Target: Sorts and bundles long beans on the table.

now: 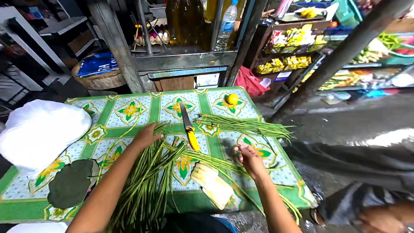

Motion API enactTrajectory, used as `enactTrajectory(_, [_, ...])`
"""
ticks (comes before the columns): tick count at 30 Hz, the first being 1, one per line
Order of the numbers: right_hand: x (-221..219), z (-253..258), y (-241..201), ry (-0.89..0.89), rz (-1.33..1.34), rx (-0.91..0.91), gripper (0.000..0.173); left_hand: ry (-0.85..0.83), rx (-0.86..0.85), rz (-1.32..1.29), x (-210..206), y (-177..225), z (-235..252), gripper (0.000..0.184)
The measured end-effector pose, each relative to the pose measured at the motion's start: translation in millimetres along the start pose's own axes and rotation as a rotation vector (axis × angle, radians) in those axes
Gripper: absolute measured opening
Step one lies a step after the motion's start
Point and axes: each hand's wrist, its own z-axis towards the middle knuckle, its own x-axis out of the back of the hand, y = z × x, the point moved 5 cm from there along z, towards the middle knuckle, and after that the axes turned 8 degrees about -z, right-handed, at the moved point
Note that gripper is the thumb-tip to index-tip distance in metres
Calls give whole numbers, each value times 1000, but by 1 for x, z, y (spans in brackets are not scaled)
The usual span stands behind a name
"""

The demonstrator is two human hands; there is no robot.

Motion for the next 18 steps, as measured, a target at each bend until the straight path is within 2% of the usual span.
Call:
enactTrajectory(3, [-10,-9,-2,-20,18,21,32,10,-25,120,-1,25,-16,48])
enactTrajectory(6, [-30,-17,-13,-62,-10,123,36,-100,-58,118,-43,39,-23,41])
enactTrajectory(8, [-45,-22,-23,-81,-30,179,28,-159,-17,92,-76,38,-21,42])
enactTrajectory(11, [-62,-30,-33,-120,-113,192,5,-155,83,88,-102,28,-10,52])
enactTrajectory(14, [-72,-33,-31,-222,-184,153,28,-143,132,104,-108,22,-4,61])
enactTrajectory(18, [-83,-35,-17,-306,-267,213,43,-197,167,184,-110,26,-7,62])
